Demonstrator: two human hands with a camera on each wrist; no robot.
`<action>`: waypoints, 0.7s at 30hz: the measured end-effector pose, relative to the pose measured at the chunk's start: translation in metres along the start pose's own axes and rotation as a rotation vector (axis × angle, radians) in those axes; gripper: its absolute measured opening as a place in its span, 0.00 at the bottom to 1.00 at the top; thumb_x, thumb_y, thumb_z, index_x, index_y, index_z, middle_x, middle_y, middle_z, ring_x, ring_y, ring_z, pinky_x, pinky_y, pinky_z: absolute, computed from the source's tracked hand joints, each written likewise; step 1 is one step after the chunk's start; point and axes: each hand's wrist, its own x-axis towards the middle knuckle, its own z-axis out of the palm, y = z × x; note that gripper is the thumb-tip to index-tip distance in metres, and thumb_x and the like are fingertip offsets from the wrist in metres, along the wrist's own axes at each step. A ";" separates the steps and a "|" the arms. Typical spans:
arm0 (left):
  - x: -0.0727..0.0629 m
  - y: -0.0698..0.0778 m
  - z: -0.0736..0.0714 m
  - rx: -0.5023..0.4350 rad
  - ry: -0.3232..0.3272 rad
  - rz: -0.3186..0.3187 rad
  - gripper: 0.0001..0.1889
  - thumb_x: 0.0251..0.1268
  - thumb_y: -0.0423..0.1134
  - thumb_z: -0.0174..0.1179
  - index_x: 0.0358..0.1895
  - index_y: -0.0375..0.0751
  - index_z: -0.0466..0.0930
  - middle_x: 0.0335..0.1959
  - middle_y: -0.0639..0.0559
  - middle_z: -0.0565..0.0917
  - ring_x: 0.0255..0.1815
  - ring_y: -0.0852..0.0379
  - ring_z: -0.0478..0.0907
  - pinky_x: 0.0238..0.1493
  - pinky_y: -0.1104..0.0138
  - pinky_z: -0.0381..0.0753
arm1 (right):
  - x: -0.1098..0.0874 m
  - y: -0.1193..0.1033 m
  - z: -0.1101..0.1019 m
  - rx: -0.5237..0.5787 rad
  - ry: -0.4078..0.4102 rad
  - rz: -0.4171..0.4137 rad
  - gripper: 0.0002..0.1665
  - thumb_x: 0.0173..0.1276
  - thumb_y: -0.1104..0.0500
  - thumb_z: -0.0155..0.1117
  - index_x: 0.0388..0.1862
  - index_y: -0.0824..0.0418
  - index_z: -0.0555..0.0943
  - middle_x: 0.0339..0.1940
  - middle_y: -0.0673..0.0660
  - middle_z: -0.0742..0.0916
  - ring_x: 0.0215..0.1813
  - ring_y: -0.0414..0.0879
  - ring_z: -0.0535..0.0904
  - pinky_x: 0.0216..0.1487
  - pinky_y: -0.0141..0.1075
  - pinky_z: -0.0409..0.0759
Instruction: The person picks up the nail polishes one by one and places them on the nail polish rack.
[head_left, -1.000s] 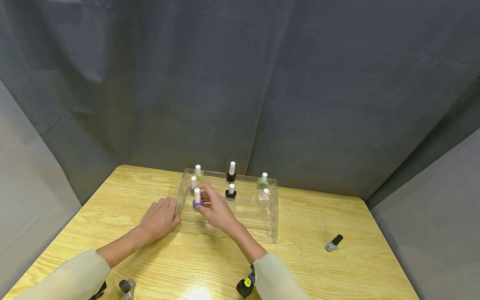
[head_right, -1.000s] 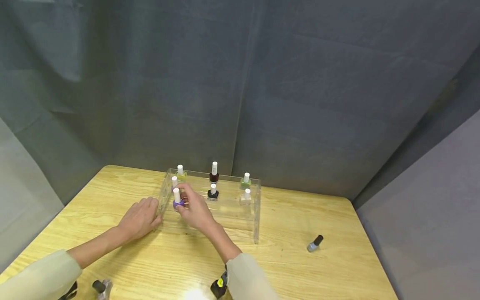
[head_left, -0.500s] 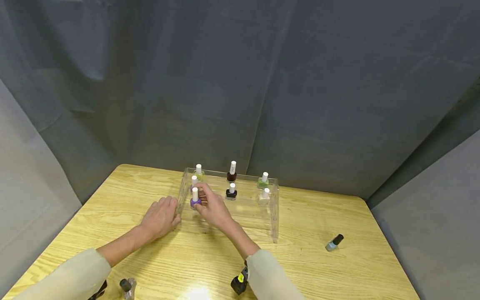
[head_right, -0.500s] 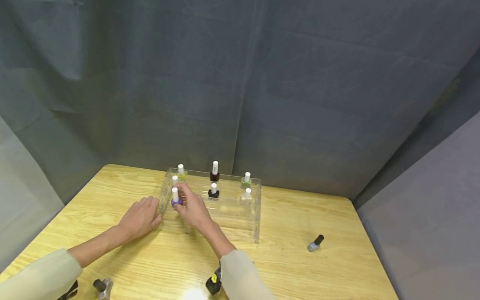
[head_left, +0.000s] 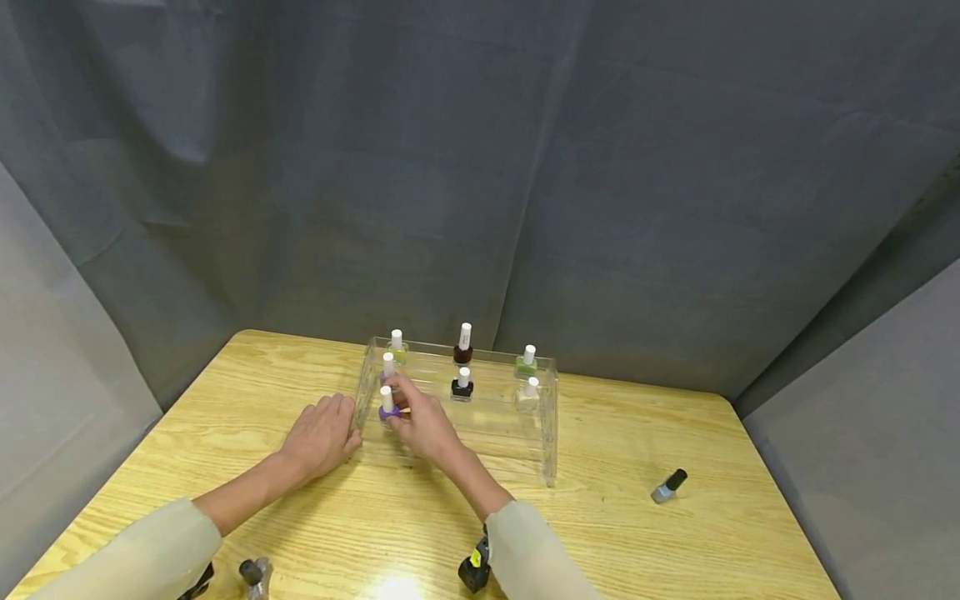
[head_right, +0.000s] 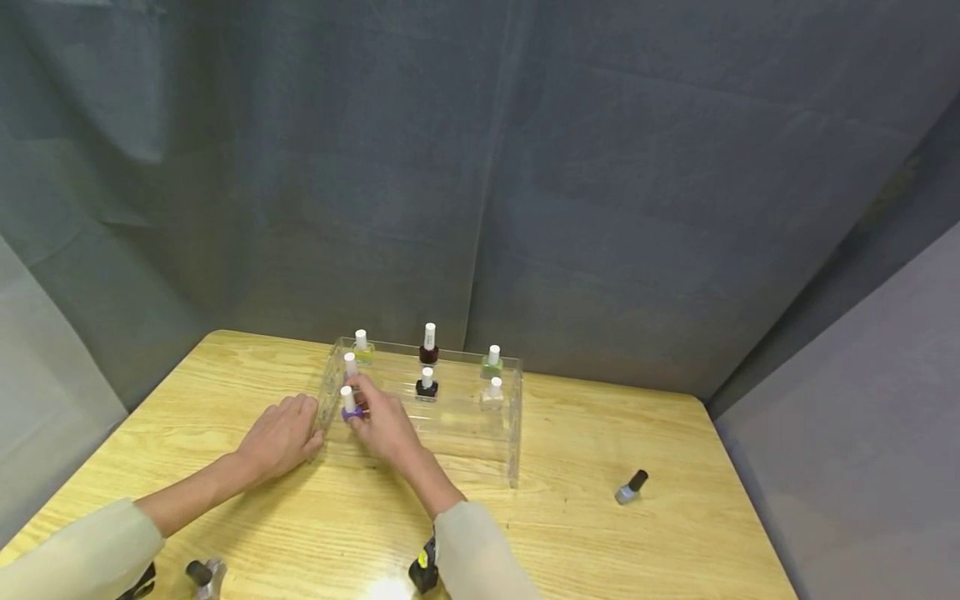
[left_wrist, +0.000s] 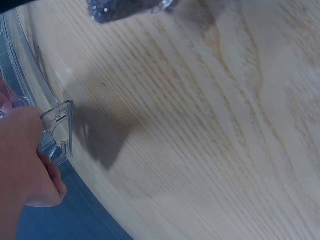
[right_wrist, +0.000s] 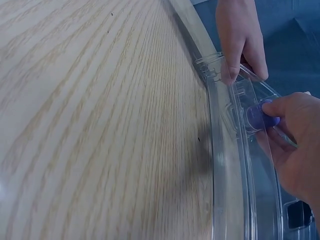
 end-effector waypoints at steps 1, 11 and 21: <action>0.000 0.000 0.000 -0.002 0.000 0.000 0.15 0.63 0.42 0.63 0.36 0.39 0.66 0.28 0.51 0.65 0.29 0.52 0.62 0.29 0.61 0.64 | 0.000 0.000 0.000 0.003 0.001 0.001 0.29 0.66 0.71 0.66 0.62 0.52 0.71 0.49 0.57 0.88 0.51 0.46 0.85 0.50 0.33 0.80; 0.001 0.003 -0.003 -0.003 -0.013 -0.002 0.14 0.64 0.41 0.63 0.36 0.39 0.67 0.28 0.51 0.65 0.29 0.52 0.63 0.29 0.61 0.65 | -0.006 0.002 -0.002 0.119 0.015 0.042 0.30 0.65 0.72 0.66 0.62 0.54 0.70 0.54 0.60 0.85 0.54 0.50 0.83 0.55 0.38 0.79; -0.001 0.003 -0.005 -0.026 -0.015 -0.011 0.14 0.64 0.40 0.62 0.34 0.41 0.65 0.27 0.52 0.63 0.28 0.53 0.60 0.28 0.63 0.61 | -0.033 -0.004 -0.034 0.139 0.026 0.055 0.25 0.66 0.69 0.66 0.61 0.58 0.73 0.49 0.55 0.83 0.54 0.52 0.80 0.55 0.37 0.78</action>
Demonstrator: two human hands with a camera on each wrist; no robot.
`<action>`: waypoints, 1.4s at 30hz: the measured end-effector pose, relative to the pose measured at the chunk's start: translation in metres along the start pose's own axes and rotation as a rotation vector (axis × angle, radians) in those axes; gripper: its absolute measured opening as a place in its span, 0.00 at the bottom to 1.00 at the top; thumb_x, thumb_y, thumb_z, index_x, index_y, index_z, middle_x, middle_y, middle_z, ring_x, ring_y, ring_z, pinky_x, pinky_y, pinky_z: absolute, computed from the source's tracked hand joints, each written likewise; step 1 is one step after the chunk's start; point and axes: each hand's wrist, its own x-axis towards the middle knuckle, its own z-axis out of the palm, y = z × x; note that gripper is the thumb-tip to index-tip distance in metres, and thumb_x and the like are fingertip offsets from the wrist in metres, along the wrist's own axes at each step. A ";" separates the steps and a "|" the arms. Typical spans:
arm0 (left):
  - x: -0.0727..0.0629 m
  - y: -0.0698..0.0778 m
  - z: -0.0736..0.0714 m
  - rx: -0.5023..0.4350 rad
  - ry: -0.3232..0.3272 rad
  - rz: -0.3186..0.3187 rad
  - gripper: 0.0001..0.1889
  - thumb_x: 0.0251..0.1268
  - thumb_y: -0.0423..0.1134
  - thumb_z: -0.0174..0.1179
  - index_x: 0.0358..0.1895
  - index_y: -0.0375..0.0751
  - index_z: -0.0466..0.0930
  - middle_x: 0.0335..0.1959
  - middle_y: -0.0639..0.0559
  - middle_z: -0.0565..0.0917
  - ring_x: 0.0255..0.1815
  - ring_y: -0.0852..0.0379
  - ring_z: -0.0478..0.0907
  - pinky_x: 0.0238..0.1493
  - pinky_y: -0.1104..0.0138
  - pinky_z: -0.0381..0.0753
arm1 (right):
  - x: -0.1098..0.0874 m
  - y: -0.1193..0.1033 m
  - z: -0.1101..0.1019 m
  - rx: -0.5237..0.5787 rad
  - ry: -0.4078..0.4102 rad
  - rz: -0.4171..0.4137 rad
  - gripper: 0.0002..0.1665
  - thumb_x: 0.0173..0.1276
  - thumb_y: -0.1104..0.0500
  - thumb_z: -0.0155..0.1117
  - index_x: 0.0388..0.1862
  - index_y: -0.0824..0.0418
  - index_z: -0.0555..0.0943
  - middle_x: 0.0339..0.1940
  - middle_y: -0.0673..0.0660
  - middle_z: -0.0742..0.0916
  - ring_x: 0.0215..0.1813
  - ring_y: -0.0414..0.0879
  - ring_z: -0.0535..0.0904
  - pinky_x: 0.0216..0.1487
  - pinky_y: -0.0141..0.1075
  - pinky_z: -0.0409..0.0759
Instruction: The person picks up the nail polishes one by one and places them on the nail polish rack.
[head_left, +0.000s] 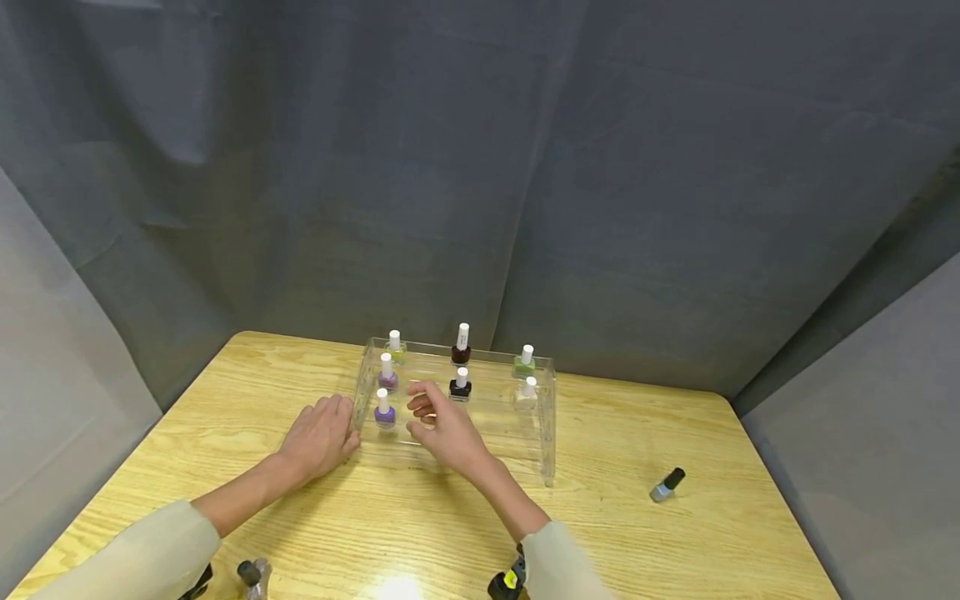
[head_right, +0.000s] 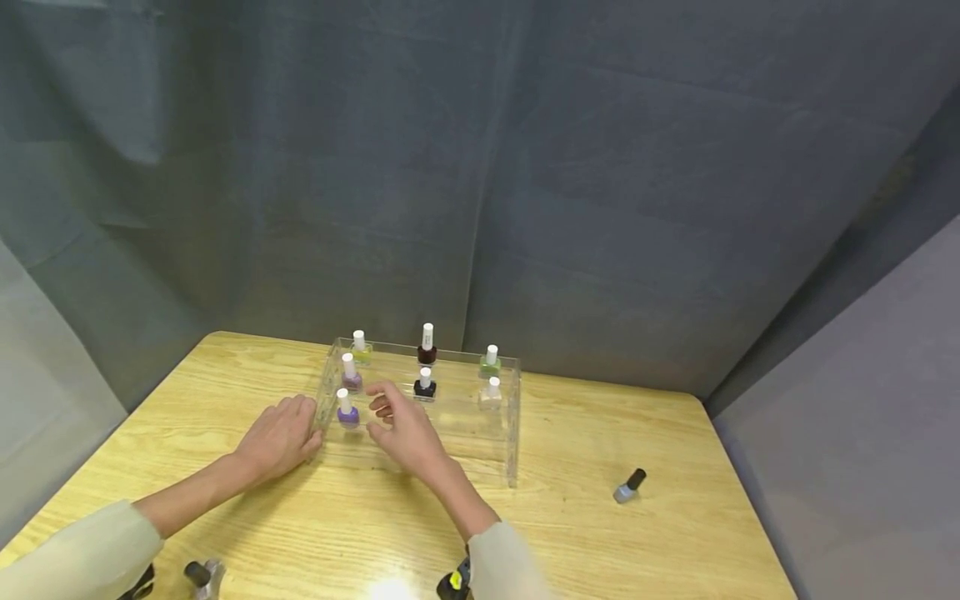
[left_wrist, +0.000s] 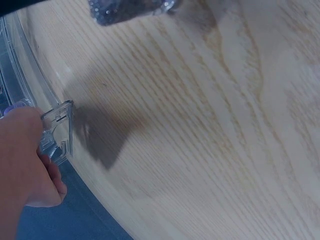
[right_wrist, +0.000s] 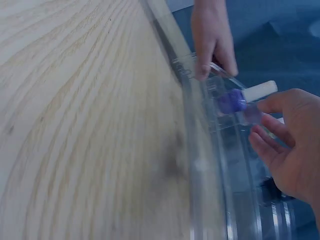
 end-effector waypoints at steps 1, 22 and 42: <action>0.000 0.000 0.000 -0.003 0.000 -0.001 0.14 0.64 0.40 0.62 0.34 0.41 0.64 0.26 0.52 0.63 0.28 0.53 0.60 0.28 0.63 0.61 | -0.004 -0.002 -0.005 0.007 -0.006 0.000 0.25 0.66 0.69 0.66 0.61 0.58 0.73 0.49 0.54 0.82 0.54 0.53 0.80 0.55 0.37 0.79; 0.000 -0.006 0.003 0.017 0.013 0.017 0.14 0.64 0.41 0.61 0.34 0.41 0.65 0.26 0.52 0.63 0.27 0.54 0.60 0.27 0.63 0.62 | -0.090 -0.026 -0.142 -0.036 0.207 -0.025 0.31 0.62 0.75 0.68 0.62 0.60 0.71 0.53 0.60 0.82 0.57 0.56 0.79 0.56 0.40 0.78; 0.000 -0.002 0.001 0.008 0.021 0.019 0.14 0.64 0.39 0.61 0.33 0.42 0.64 0.25 0.53 0.62 0.27 0.54 0.59 0.27 0.63 0.61 | -0.208 0.058 -0.229 -0.256 0.397 0.313 0.39 0.65 0.67 0.70 0.70 0.68 0.61 0.66 0.70 0.68 0.67 0.68 0.62 0.61 0.65 0.61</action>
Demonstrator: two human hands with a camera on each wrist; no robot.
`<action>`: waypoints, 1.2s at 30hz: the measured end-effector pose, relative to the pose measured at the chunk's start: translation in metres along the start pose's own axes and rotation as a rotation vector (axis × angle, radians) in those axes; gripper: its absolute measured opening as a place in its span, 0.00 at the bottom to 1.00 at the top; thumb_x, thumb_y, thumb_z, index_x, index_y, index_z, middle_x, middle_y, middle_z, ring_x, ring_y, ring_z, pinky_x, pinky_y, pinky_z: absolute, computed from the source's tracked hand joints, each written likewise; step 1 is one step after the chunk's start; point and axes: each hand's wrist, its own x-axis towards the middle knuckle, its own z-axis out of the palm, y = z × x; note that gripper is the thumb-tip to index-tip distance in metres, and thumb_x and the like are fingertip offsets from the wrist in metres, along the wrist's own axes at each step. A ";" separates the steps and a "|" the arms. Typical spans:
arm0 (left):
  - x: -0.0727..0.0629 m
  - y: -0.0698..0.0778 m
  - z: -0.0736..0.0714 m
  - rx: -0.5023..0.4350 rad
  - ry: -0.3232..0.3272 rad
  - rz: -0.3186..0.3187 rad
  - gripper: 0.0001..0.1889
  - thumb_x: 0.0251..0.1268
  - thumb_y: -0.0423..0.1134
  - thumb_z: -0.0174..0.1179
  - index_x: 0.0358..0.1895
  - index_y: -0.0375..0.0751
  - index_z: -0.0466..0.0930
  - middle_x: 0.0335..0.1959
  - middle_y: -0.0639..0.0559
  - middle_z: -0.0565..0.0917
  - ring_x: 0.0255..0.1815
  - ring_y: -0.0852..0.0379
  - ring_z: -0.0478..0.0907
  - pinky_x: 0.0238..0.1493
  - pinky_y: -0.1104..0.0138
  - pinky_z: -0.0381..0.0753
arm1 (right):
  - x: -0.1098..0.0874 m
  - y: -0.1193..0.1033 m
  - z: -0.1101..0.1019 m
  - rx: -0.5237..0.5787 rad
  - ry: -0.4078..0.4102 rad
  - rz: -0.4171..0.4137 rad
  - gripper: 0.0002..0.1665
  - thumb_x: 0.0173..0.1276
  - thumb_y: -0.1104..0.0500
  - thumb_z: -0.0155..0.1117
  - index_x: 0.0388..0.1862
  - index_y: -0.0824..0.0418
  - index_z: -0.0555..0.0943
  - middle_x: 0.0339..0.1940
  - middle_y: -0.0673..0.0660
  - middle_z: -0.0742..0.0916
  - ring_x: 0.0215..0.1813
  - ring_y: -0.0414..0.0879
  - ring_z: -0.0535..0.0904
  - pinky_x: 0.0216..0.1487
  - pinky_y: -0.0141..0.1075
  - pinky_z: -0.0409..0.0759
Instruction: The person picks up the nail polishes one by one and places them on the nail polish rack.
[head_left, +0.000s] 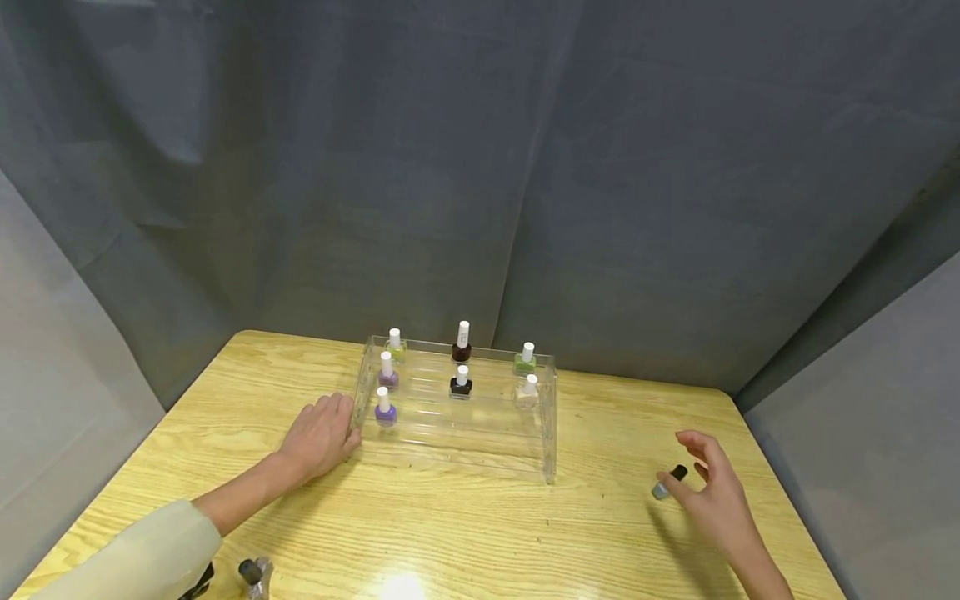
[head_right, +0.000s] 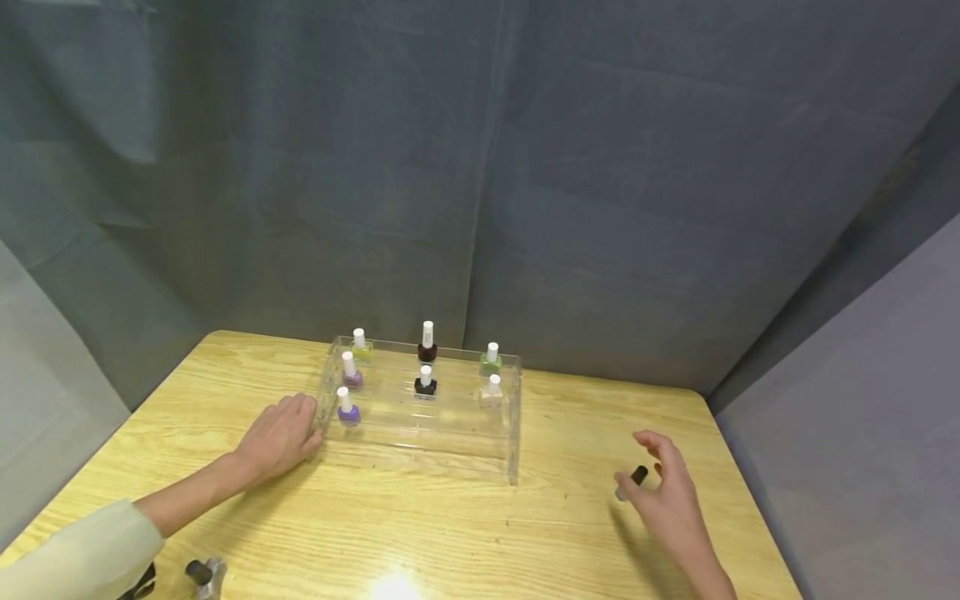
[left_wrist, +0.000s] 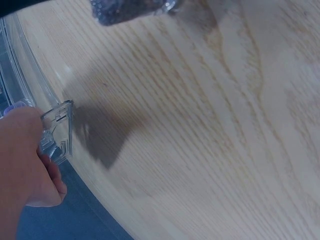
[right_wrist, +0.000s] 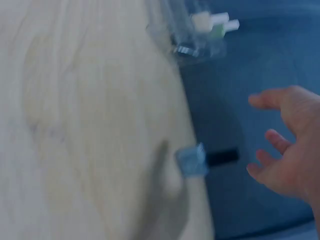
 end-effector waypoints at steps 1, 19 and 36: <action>0.000 0.000 0.000 0.000 -0.001 -0.002 0.14 0.64 0.40 0.61 0.33 0.42 0.64 0.25 0.53 0.62 0.27 0.54 0.59 0.27 0.63 0.61 | 0.000 0.006 -0.001 0.029 -0.024 0.016 0.40 0.65 0.67 0.70 0.71 0.69 0.59 0.68 0.71 0.66 0.68 0.69 0.60 0.61 0.66 0.60; -0.001 0.002 -0.001 0.003 -0.030 -0.011 0.14 0.65 0.39 0.61 0.33 0.42 0.62 0.25 0.52 0.61 0.27 0.54 0.59 0.27 0.63 0.61 | 0.001 0.073 0.009 0.213 -0.152 -0.098 0.32 0.68 0.76 0.59 0.68 0.70 0.59 0.59 0.65 0.72 0.60 0.31 0.69 0.57 0.69 0.63; 0.001 0.002 -0.003 0.017 -0.024 0.005 0.14 0.65 0.39 0.60 0.32 0.41 0.62 0.25 0.52 0.61 0.26 0.54 0.59 0.27 0.64 0.61 | -0.005 0.083 0.012 0.161 -0.069 -0.136 0.26 0.63 0.81 0.59 0.59 0.75 0.63 0.46 0.66 0.78 0.46 0.37 0.77 0.43 0.25 0.73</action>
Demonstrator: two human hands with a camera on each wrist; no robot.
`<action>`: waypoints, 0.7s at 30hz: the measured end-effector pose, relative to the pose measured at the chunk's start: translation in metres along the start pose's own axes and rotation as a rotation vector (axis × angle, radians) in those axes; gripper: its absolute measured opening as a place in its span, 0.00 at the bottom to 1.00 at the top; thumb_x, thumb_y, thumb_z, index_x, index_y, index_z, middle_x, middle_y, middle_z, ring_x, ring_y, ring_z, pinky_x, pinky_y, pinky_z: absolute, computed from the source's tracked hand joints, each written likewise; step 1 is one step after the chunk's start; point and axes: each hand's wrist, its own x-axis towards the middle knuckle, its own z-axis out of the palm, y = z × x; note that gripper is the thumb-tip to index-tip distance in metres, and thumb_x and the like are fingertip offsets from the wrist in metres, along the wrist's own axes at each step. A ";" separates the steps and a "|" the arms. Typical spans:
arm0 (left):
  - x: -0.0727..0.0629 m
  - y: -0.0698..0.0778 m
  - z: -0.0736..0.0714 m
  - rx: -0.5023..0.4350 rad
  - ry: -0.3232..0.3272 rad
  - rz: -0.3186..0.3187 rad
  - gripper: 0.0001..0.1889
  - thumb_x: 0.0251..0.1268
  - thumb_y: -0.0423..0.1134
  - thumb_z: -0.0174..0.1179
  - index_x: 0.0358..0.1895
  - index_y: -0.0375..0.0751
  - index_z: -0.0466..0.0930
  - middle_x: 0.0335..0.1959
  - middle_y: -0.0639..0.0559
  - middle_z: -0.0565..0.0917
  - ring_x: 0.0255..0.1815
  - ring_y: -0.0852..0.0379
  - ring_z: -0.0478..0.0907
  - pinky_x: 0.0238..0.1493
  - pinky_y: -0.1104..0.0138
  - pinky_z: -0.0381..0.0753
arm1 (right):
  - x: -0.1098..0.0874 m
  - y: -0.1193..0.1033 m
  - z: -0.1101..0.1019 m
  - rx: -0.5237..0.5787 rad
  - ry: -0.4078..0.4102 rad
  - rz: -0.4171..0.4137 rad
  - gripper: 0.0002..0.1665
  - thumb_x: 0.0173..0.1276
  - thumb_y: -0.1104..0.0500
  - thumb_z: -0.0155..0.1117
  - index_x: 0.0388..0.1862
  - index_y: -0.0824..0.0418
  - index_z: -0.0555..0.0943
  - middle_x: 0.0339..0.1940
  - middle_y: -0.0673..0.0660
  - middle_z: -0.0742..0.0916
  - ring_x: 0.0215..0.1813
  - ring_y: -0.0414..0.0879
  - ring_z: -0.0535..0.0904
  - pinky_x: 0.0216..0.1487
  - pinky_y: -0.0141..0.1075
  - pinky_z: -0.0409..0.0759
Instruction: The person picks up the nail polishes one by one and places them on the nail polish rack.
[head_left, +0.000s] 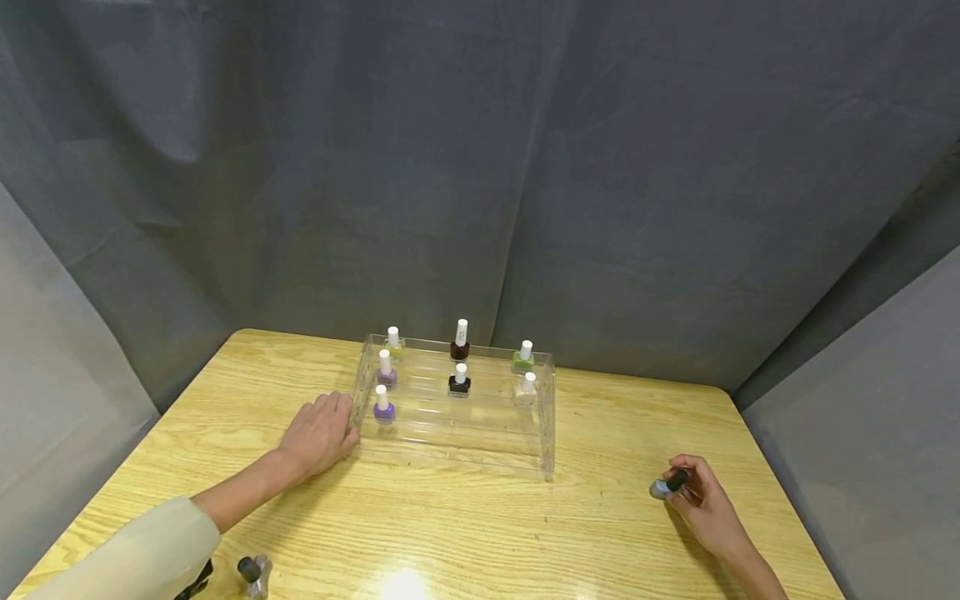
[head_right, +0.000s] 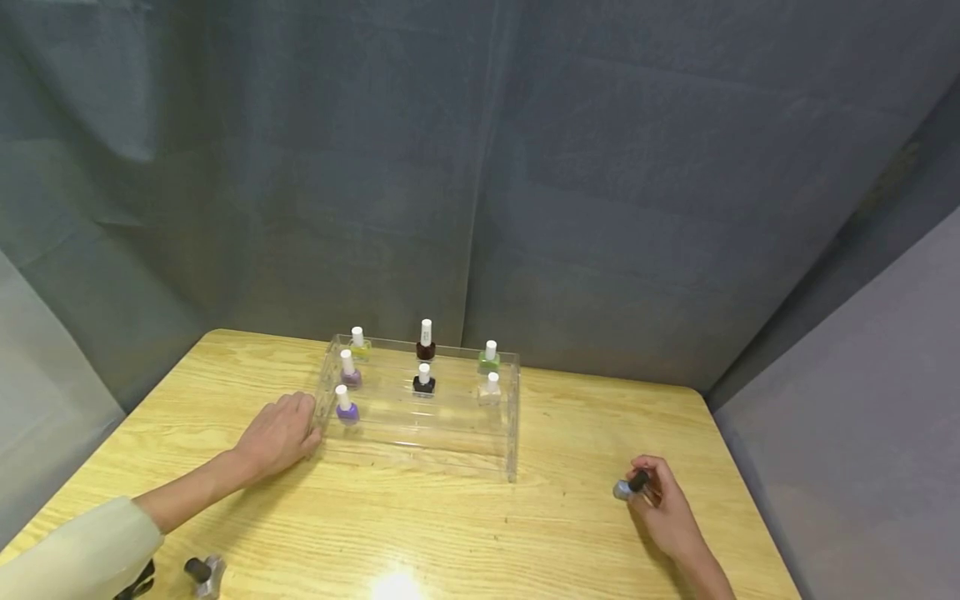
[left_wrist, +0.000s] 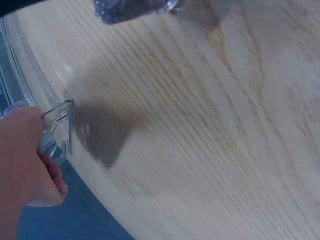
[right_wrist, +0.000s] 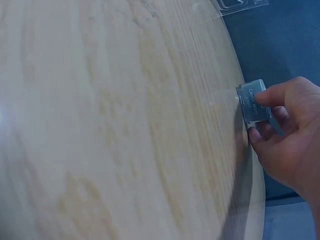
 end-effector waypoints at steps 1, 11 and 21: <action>0.000 0.000 0.000 0.000 0.001 0.001 0.14 0.65 0.39 0.60 0.32 0.41 0.62 0.25 0.52 0.61 0.26 0.54 0.59 0.26 0.64 0.61 | 0.000 0.000 0.000 0.014 0.009 -0.006 0.26 0.63 0.82 0.58 0.58 0.75 0.63 0.46 0.66 0.78 0.46 0.37 0.78 0.44 0.25 0.74; 0.000 0.000 0.000 -0.012 -0.011 -0.009 0.14 0.65 0.39 0.60 0.32 0.42 0.62 0.25 0.52 0.61 0.27 0.54 0.59 0.27 0.63 0.61 | 0.007 -0.012 -0.003 -0.014 0.082 -0.012 0.27 0.64 0.79 0.62 0.60 0.70 0.66 0.51 0.58 0.78 0.48 0.33 0.76 0.43 0.26 0.76; -0.001 0.001 -0.002 -0.024 -0.021 -0.015 0.14 0.66 0.39 0.60 0.33 0.42 0.62 0.26 0.52 0.61 0.27 0.54 0.59 0.28 0.63 0.61 | 0.030 -0.077 0.013 0.056 -0.070 -0.082 0.24 0.66 0.74 0.64 0.57 0.69 0.66 0.49 0.65 0.77 0.47 0.45 0.78 0.44 0.32 0.79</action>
